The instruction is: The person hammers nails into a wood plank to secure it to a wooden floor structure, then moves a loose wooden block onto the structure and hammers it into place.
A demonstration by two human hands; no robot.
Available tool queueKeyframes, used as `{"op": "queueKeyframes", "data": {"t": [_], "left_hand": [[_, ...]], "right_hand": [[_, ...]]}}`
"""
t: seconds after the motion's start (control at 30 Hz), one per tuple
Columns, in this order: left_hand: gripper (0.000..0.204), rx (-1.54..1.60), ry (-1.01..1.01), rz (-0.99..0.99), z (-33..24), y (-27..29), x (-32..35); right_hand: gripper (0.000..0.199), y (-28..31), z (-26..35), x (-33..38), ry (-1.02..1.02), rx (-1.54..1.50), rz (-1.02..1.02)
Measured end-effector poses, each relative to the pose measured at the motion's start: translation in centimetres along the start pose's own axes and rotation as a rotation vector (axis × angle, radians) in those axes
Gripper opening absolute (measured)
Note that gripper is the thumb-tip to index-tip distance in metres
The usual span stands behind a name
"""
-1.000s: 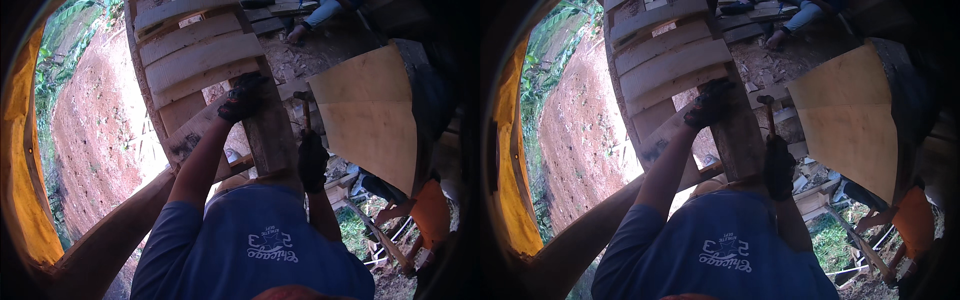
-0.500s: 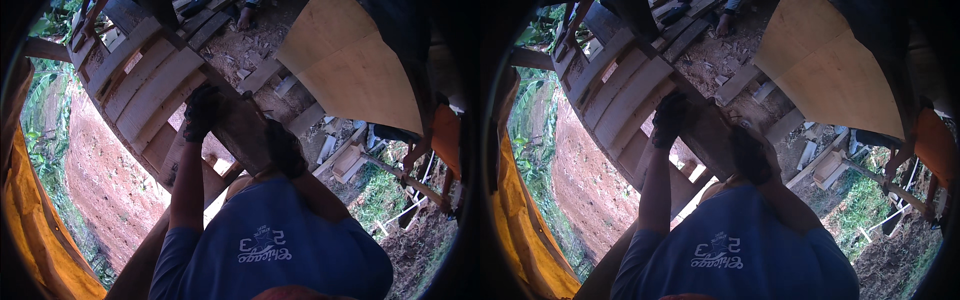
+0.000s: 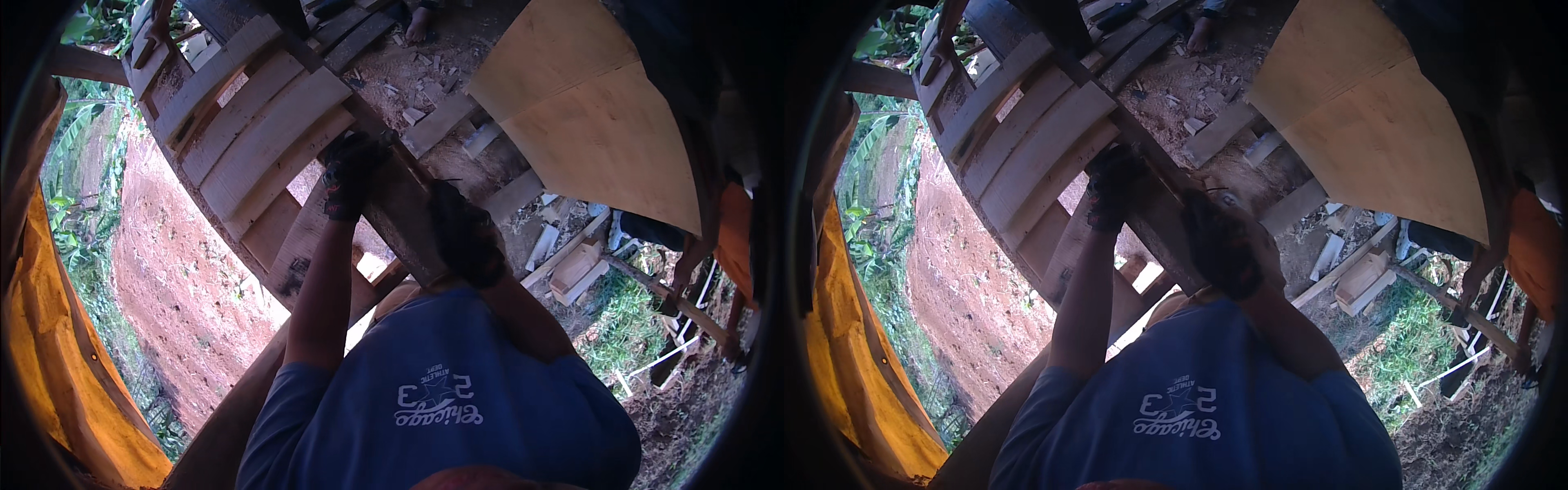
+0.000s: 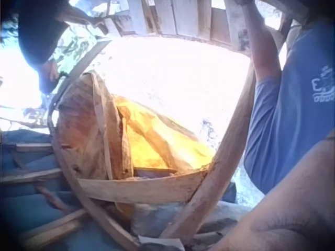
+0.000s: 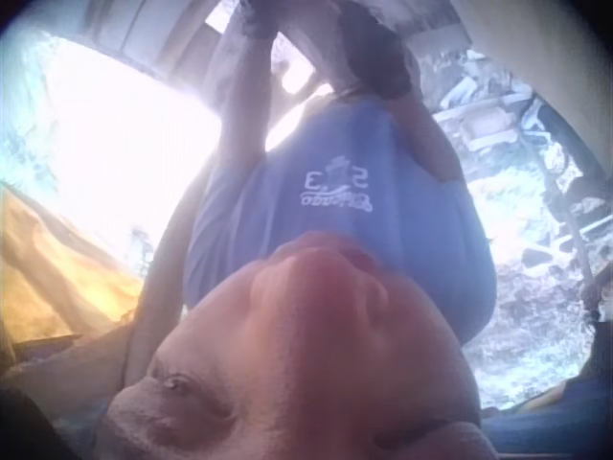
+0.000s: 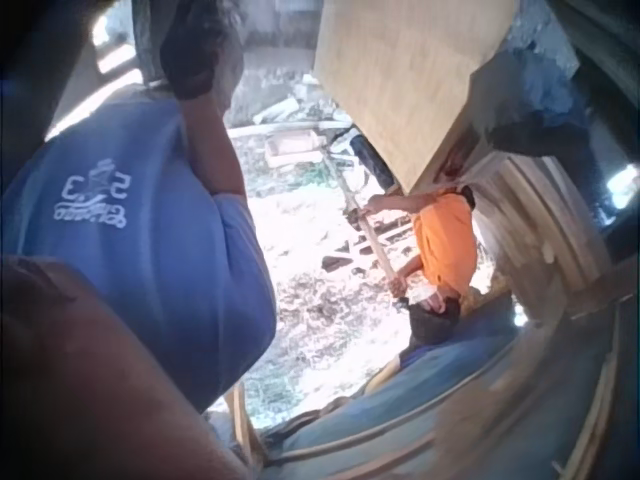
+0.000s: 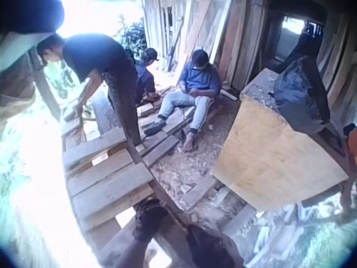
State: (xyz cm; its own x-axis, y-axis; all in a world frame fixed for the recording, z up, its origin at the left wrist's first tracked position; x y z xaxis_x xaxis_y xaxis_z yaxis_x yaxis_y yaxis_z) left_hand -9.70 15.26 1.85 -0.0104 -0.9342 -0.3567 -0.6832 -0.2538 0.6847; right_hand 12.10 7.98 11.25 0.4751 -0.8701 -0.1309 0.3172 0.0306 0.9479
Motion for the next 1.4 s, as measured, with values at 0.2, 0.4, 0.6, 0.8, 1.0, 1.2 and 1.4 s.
{"op": "queueKeyframes", "data": {"t": [0.2,0.4,0.6,0.8,1.0,1.2,1.4], "left_hand": [[0.018,-0.017,0.051,-0.041,0.5,-0.3,0.2],[0.016,-0.008,0.052,-0.038,-0.4,0.7,-0.4],[0.022,-0.019,0.158,-0.003,0.1,0.6,-0.8],[0.02,-0.059,0.139,0.022,0.8,-0.6,-0.4],[0.024,-0.021,0.19,0.024,2.3,-2.0,1.3],[0.034,-0.075,0.267,0.018,1.1,-1.1,-0.2],[0.03,-0.057,0.163,-0.011,1.7,-1.5,0.5]], "right_hand": [[0.034,-3.2,-1.0,-0.2,0.054,0.157,0.038],[0.037,2.1,0.7,-1.6,0.047,-0.159,-0.202],[0.035,-0.7,-0.1,-1.3,0.069,0.047,-0.05],[0.039,1.7,1.4,-1.5,0.076,0.045,-0.113],[0.047,3.1,1.2,-1.6,0.009,-0.076,-0.085],[0.039,-2.9,-1.4,-0.1,0.081,-0.04,-0.071],[0.037,4.7,2.5,-2.5,0.03,-0.16,-0.235]]}}
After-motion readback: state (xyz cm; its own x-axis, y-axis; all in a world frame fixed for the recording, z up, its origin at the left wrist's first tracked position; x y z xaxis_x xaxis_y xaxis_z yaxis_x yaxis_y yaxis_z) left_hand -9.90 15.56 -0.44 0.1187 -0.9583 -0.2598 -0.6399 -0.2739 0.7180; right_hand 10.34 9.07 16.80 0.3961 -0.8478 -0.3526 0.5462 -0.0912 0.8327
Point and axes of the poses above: each hand's wrist, its own x-axis away from the middle knuckle, its own y-axis out of the back of the hand, z = x × y, the point moved 7 cm from there along -x, towards the middle knuckle, and after that the axes turned 2 degrees about -x, right-handed, at the moved point
